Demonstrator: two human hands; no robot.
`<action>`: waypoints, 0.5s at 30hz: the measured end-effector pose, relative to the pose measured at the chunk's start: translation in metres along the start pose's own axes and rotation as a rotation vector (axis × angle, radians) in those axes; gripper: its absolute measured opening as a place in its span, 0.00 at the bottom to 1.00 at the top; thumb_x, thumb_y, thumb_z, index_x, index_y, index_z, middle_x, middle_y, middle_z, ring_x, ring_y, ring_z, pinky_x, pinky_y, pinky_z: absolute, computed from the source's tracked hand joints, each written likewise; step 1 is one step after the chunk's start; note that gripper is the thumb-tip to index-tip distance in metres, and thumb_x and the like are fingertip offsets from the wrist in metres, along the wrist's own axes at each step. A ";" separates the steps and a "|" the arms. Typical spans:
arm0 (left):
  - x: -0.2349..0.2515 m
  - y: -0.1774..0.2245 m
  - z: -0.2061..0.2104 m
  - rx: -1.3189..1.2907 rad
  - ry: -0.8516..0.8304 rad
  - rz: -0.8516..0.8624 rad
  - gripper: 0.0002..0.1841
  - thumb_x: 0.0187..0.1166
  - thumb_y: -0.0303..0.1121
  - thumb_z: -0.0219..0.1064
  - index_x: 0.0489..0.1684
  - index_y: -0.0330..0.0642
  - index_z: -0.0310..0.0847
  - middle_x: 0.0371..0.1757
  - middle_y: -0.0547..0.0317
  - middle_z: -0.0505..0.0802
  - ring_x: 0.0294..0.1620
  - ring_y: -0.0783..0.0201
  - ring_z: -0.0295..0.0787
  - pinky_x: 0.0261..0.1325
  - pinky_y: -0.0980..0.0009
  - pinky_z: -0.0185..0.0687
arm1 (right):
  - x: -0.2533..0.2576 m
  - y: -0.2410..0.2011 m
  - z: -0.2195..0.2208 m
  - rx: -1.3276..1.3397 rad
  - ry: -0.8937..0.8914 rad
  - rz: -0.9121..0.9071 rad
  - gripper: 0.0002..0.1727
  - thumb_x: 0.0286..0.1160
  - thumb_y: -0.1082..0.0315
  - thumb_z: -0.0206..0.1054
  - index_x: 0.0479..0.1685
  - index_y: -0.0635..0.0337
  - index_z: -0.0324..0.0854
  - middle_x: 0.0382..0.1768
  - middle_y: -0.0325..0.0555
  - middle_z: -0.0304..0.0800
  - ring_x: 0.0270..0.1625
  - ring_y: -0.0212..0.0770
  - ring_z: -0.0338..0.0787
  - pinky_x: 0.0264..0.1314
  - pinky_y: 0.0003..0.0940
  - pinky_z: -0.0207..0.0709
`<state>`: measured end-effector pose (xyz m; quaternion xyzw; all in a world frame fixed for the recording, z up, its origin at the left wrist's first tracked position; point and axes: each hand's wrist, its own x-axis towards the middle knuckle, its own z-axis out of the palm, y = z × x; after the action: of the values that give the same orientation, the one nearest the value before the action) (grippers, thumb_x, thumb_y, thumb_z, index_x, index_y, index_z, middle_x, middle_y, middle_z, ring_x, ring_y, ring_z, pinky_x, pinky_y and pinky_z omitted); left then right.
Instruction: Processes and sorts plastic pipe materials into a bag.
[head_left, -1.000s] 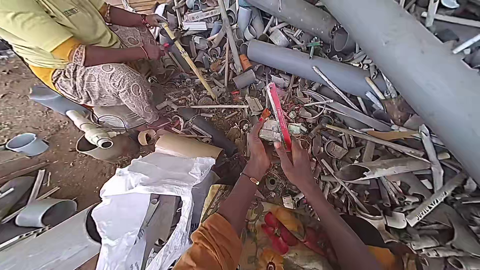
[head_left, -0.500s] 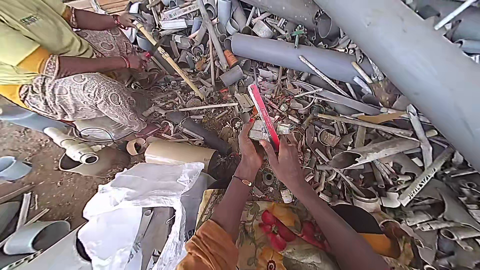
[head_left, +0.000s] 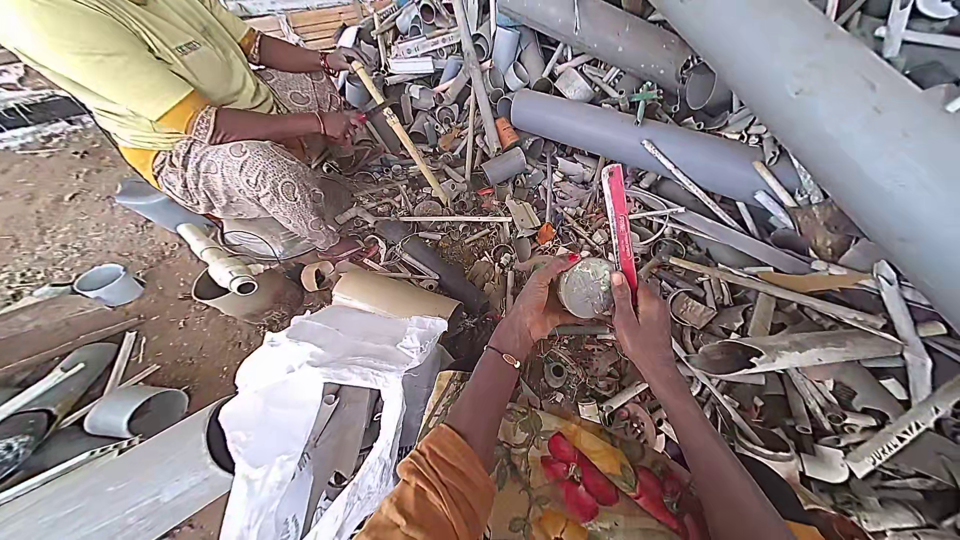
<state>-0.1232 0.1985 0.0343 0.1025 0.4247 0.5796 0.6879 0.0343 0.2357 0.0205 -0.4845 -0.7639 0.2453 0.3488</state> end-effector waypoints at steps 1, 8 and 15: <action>0.000 -0.001 -0.003 0.006 -0.032 -0.025 0.20 0.89 0.47 0.50 0.68 0.49 0.77 0.57 0.44 0.88 0.50 0.47 0.89 0.46 0.52 0.88 | -0.002 0.001 0.001 -0.037 -0.014 -0.038 0.31 0.91 0.50 0.48 0.45 0.73 0.84 0.22 0.51 0.81 0.27 0.46 0.83 0.35 0.49 0.76; 0.003 -0.001 0.000 0.029 0.037 0.119 0.21 0.89 0.45 0.48 0.62 0.48 0.85 0.48 0.51 0.92 0.46 0.56 0.90 0.48 0.58 0.87 | -0.013 -0.003 -0.004 -0.153 -0.069 -0.145 0.22 0.91 0.63 0.48 0.53 0.74 0.84 0.24 0.56 0.85 0.28 0.54 0.87 0.35 0.51 0.79; 0.005 0.013 -0.006 0.035 0.241 0.473 0.20 0.89 0.46 0.44 0.52 0.50 0.84 0.43 0.59 0.92 0.43 0.64 0.90 0.46 0.63 0.87 | -0.035 -0.024 -0.016 -0.091 -0.154 -0.094 0.26 0.92 0.59 0.45 0.65 0.71 0.81 0.22 0.50 0.83 0.23 0.48 0.85 0.28 0.47 0.78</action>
<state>-0.1367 0.2047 0.0372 0.1409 0.4778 0.7248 0.4760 0.0438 0.1945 0.0374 -0.4429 -0.8208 0.2303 0.2777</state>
